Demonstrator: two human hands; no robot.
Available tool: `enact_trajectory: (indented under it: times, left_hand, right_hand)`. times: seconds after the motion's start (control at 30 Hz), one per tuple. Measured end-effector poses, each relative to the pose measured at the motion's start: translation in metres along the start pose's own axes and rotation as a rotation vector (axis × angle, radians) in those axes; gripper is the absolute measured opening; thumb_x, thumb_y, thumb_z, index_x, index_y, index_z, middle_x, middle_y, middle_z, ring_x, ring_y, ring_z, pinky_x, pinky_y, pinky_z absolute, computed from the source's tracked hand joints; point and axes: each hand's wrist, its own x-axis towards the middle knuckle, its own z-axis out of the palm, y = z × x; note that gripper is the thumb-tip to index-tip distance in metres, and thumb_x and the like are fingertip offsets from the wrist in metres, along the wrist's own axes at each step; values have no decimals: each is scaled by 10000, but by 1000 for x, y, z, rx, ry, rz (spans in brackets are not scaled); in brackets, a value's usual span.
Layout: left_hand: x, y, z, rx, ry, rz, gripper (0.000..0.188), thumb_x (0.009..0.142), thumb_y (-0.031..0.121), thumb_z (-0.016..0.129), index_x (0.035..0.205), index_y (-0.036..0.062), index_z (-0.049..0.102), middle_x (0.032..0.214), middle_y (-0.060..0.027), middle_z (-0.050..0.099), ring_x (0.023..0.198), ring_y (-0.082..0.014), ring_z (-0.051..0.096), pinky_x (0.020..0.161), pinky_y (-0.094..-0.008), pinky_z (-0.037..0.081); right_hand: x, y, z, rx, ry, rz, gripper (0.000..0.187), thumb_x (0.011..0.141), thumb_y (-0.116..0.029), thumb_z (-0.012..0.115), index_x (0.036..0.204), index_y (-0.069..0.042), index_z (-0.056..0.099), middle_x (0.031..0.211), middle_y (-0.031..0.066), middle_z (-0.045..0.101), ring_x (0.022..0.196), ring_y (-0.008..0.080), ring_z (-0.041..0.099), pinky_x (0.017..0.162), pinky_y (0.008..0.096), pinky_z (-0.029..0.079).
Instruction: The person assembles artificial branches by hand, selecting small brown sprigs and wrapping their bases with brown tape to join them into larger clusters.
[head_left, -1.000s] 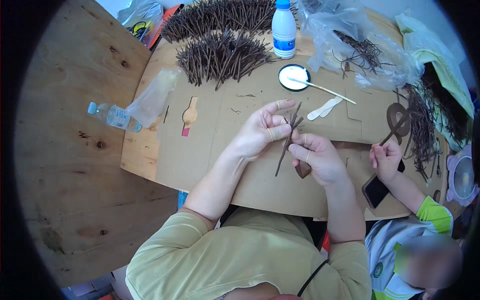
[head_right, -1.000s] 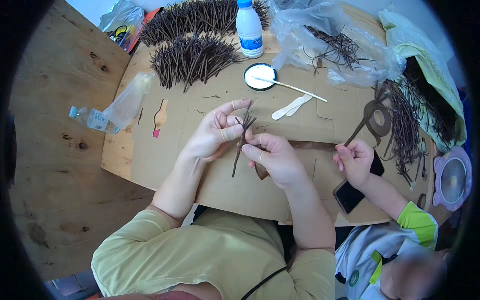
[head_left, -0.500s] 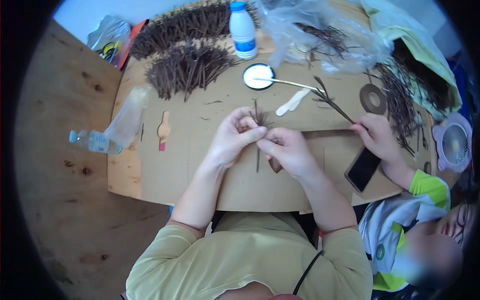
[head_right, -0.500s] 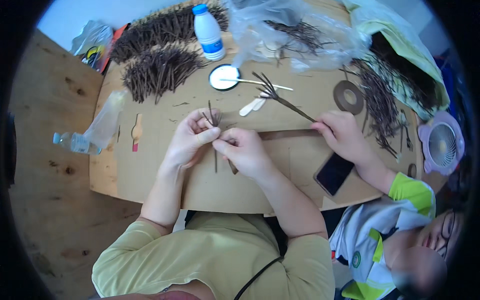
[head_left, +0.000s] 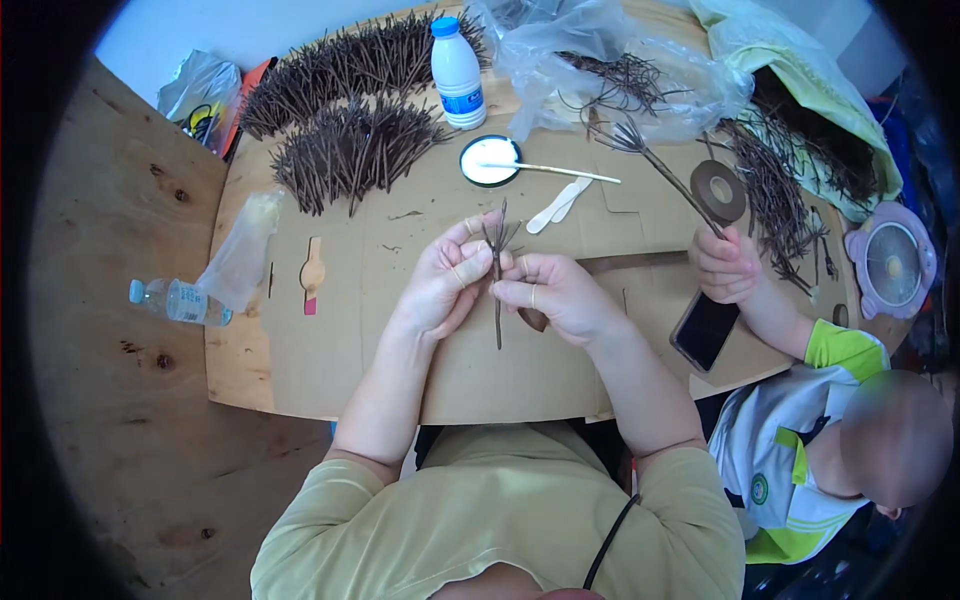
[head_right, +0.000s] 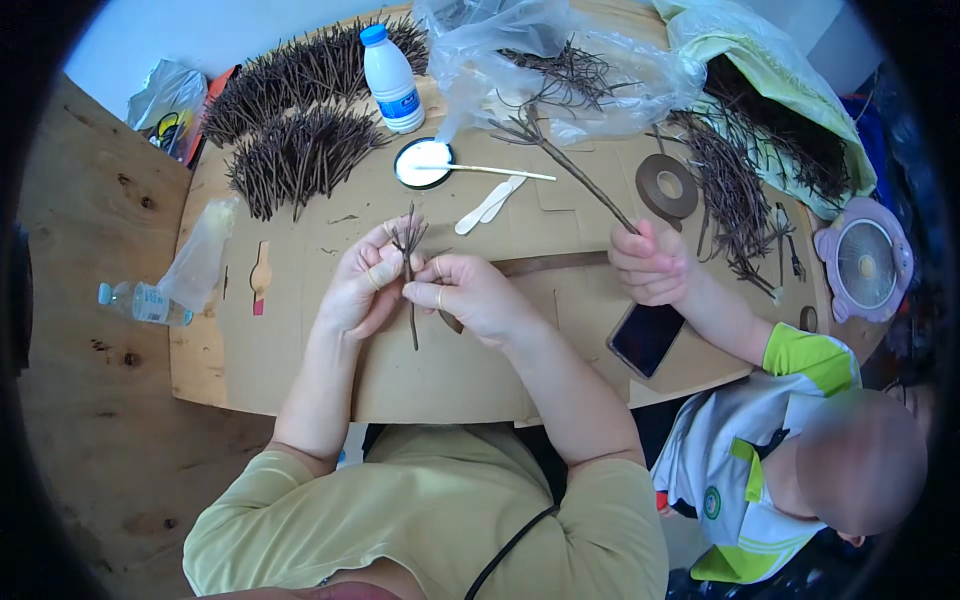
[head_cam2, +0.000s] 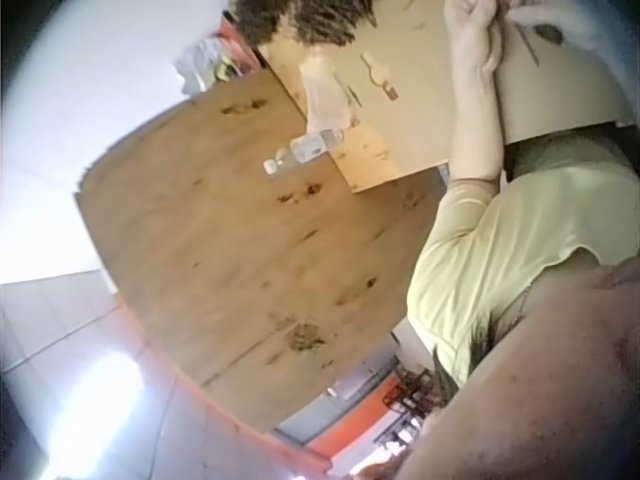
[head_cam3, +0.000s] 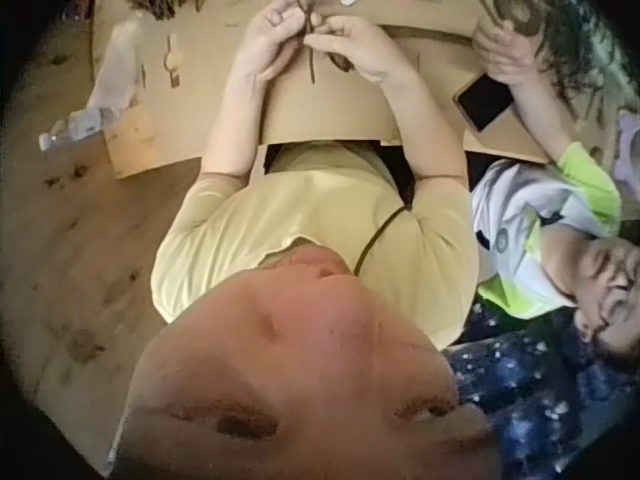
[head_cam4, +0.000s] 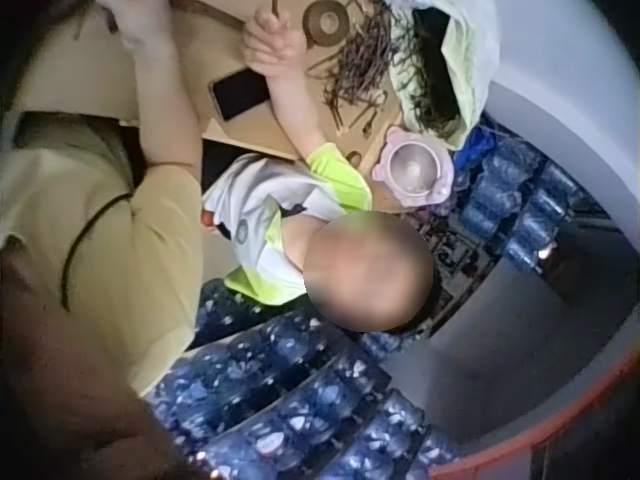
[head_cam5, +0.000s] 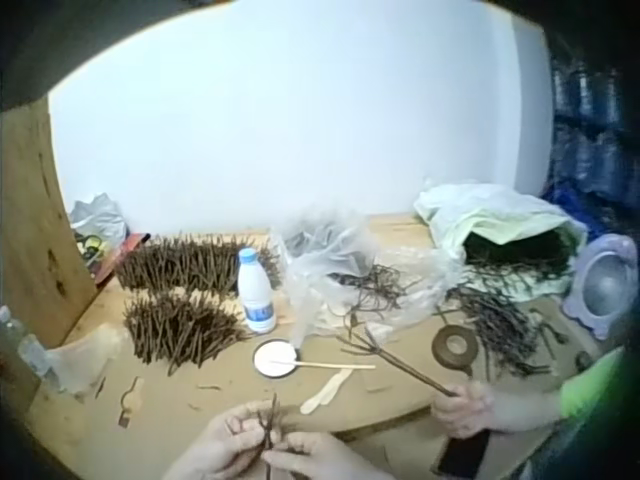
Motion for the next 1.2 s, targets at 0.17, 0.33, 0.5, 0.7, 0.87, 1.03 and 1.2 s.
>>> enact_trajectory:
  times: [0.17, 0.33, 0.5, 0.7, 0.87, 1.03, 1.2]
  left_hand:
    - [1, -10, -2, 186, 117, 48, 314, 782, 36, 614, 1069, -3, 493, 813, -49, 601, 721, -100, 575, 698, -231, 475]
    - [-2, -3, -6, 71, 113, -3, 133, 765, 22, 625, 880, 7, 561, 787, -54, 598, 700, -100, 575, 665, -224, 480]
    - [-3, 4, -7, -8, 48, -120, 205, 746, 37, 641, 942, 6, 590, 869, -57, 609, 791, -123, 567, 749, -257, 450]
    - [-4, 2, -13, 69, 95, -43, 198, 744, 29, 639, 934, 2, 587, 869, -59, 607, 775, -119, 563, 745, -256, 448]
    - [-5, 5, -6, 193, 133, 35, 165, 754, 11, 627, 912, 6, 583, 769, -26, 591, 689, -87, 554, 659, -222, 458]
    - [-6, 4, -7, 224, 152, 40, 199, 763, 13, 620, 957, -6, 579, 752, -20, 589, 680, -81, 553, 650, -215, 459]
    - [-7, 10, -8, 227, 139, 20, 261, 783, 31, 601, 1034, -19, 549, 796, -59, 609, 727, -116, 577, 689, -249, 466]
  right_hand:
    - [0, -1, -2, -73, 48, -14, 115, 803, -146, 600, 812, -34, 576, 615, -33, 502, 453, 6, 378, 389, 173, 257]
    - [-3, -12, -1, -182, -66, 35, 134, 847, -154, 542, 842, -21, 554, 661, 7, 525, 518, 70, 491, 443, 200, 370]
    - [0, -2, -12, 220, -85, 97, 233, 847, -238, 559, 931, -21, 543, 789, 19, 552, 655, 70, 512, 587, 191, 418]
    - [3, -2, -11, 112, -203, 153, 235, 816, -187, 593, 958, -13, 521, 811, 18, 556, 699, 75, 521, 644, 202, 427]
    - [3, 2, -8, -12, -114, 65, 186, 775, -95, 613, 918, -4, 537, 808, 21, 563, 713, 75, 525, 667, 210, 429]
    - [3, 2, -5, -2, -107, 7, 127, 777, -68, 601, 874, -1, 552, 811, 29, 575, 757, 74, 535, 691, 218, 430]
    - [4, 1, -1, -58, -17, -75, 110, 778, -49, 599, 867, -7, 551, 805, 28, 575, 757, 69, 536, 686, 210, 430]
